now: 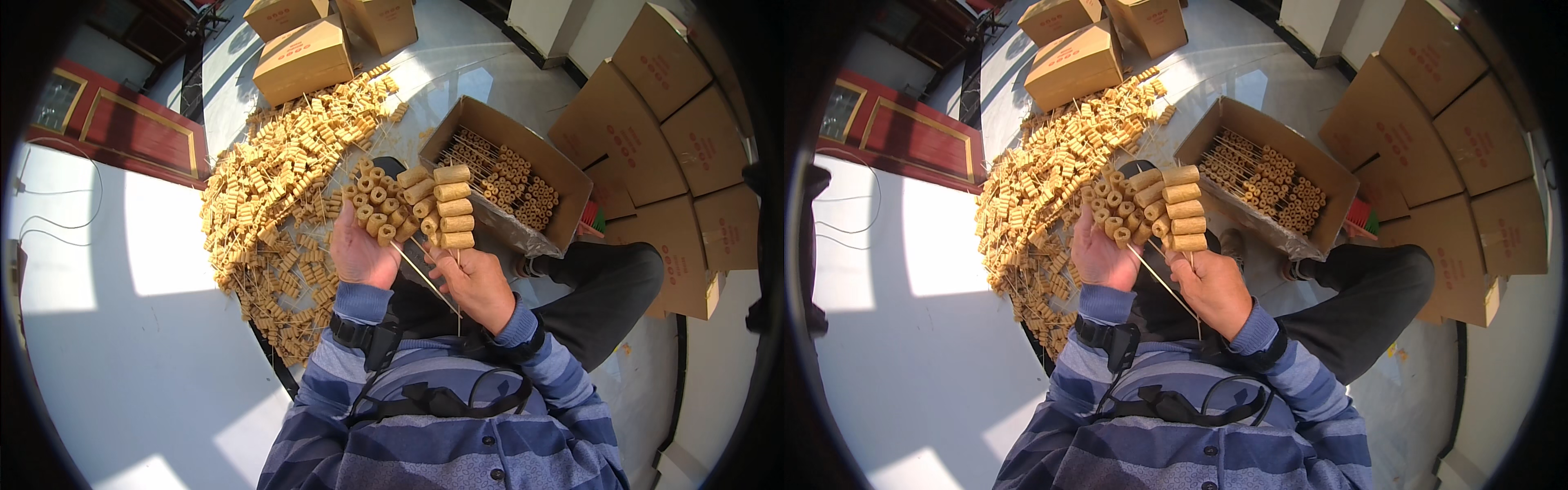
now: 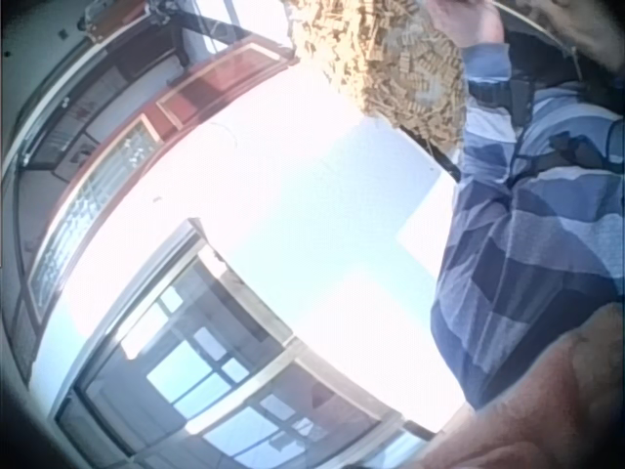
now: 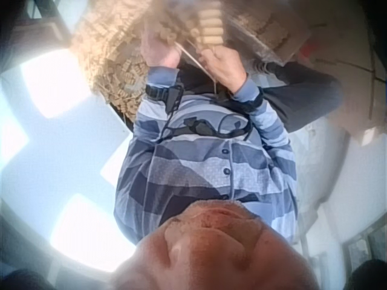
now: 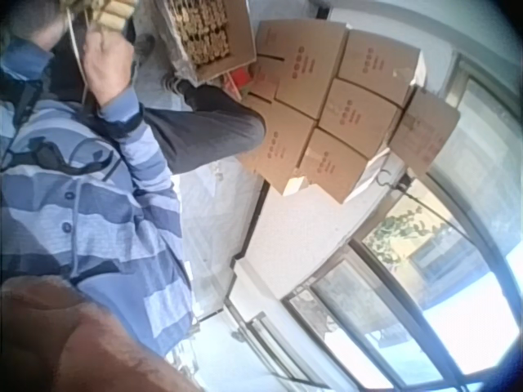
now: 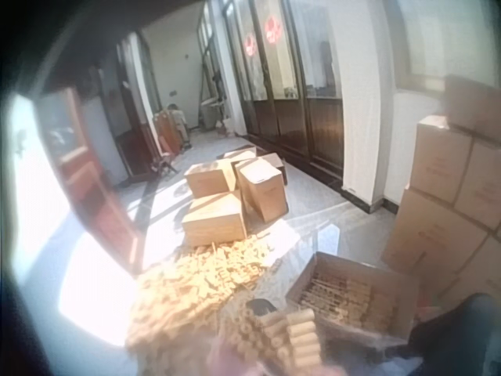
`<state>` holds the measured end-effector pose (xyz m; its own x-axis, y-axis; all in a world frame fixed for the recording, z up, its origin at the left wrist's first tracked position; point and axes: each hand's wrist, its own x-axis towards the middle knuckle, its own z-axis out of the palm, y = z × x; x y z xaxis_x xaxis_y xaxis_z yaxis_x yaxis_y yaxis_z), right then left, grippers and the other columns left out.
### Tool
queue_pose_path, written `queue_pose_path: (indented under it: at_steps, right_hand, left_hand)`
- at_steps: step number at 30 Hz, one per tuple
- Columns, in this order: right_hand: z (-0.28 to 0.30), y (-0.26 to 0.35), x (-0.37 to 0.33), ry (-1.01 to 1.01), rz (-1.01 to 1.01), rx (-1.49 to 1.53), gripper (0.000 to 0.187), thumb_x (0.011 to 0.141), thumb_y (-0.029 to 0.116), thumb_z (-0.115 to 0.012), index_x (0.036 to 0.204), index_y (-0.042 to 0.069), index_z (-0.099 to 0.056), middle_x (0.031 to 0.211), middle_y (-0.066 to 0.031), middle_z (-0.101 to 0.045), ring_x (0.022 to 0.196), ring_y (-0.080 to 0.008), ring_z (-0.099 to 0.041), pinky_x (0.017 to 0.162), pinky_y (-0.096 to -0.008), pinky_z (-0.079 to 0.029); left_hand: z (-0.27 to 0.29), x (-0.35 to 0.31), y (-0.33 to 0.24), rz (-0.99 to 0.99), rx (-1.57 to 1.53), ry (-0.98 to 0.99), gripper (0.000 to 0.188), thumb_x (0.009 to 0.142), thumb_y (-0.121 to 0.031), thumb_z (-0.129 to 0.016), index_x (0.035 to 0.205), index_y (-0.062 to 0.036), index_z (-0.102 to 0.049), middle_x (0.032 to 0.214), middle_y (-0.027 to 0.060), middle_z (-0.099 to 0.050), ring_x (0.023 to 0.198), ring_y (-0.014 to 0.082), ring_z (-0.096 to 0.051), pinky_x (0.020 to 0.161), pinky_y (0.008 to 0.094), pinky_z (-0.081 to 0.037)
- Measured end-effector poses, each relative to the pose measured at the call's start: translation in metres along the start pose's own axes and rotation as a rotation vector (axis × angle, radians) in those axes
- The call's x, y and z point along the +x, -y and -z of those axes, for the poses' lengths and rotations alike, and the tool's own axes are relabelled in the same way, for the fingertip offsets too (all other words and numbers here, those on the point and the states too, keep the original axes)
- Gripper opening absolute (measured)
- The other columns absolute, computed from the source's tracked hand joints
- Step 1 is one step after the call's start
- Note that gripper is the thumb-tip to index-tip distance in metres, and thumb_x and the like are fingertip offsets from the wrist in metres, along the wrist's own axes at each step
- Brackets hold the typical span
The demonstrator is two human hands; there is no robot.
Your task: The person threads small cylindrical wooden pieces onto thin sticks, then places the completed skewers into a cardboard box. The person repeats this process, picking up loose pieces from the floor and arranging the finished skewers in the box.
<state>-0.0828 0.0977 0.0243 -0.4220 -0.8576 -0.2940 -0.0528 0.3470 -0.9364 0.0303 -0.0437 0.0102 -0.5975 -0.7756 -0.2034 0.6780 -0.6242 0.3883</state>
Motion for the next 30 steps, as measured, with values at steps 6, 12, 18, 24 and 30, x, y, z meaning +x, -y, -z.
queue_pose_path:
  at_steps: [6, 12, 18, 24, 30]
  right_hand:
    - [0.009, 0.002, -0.008, 0.040, 0.022, -0.181, 0.037, 0.102, 0.028, -0.056, 0.104, -0.004, -0.072, 0.088, -0.0112, -0.074, 0.075, -0.0143, -0.069, 0.067, -0.0280, -0.057]
    - [0.010, 0.003, -0.016, 0.075, -0.101, -0.058, 0.035, 0.104, 0.026, -0.053, 0.116, -0.003, -0.069, 0.090, -0.0101, -0.074, 0.075, -0.0142, -0.070, 0.070, -0.0275, -0.057]
    - [0.016, 0.008, -0.019, 0.109, -0.178, 0.045, 0.035, 0.105, 0.021, -0.049, 0.120, -0.004, -0.067, 0.091, -0.0085, -0.074, 0.074, -0.0123, -0.069, 0.071, -0.0261, -0.057]
    - [0.015, 0.008, -0.020, 0.206, -0.161, 0.020, 0.034, 0.104, 0.018, -0.046, 0.111, -0.007, -0.069, 0.091, -0.0081, -0.075, 0.071, -0.0113, -0.069, 0.068, -0.0250, -0.057]
    - [0.017, 0.006, -0.018, 0.315, -0.224, 0.034, 0.036, 0.106, 0.020, -0.045, 0.108, -0.006, -0.070, 0.090, -0.0090, -0.074, 0.068, -0.0115, -0.068, 0.064, -0.0249, -0.057]
  left_hand:
    - [0.012, -0.014, 0.005, 0.149, -0.051, -0.042, 0.054, 0.102, -0.034, -0.049, 0.146, -0.0029, -0.041, 0.147, 0.0175, -0.048, 0.136, 0.0372, -0.046, 0.112, 0.0539, -0.040]
    - [0.035, -0.026, 0.004, 0.126, 0.079, 0.007, 0.054, 0.100, -0.028, -0.051, 0.146, -0.0015, -0.041, 0.145, 0.0191, -0.050, 0.130, 0.0361, -0.052, 0.106, 0.0524, -0.044]
    - [0.047, -0.018, -0.010, 0.105, -0.092, 0.005, 0.058, 0.092, -0.021, -0.057, 0.142, 0.0032, -0.043, 0.139, 0.0197, -0.054, 0.120, 0.0338, -0.056, 0.098, 0.0478, -0.050]
    - [0.040, -0.016, -0.007, 0.057, -0.032, -0.045, 0.058, 0.093, -0.025, -0.056, 0.144, -0.0023, -0.042, 0.143, 0.0180, -0.052, 0.131, 0.0379, -0.051, 0.105, 0.0567, -0.044]
    - [0.037, -0.016, -0.008, 0.116, 0.022, -0.071, 0.059, 0.094, -0.030, -0.054, 0.145, -0.0025, -0.042, 0.146, 0.0193, -0.049, 0.136, 0.0391, -0.047, 0.110, 0.0590, -0.040]
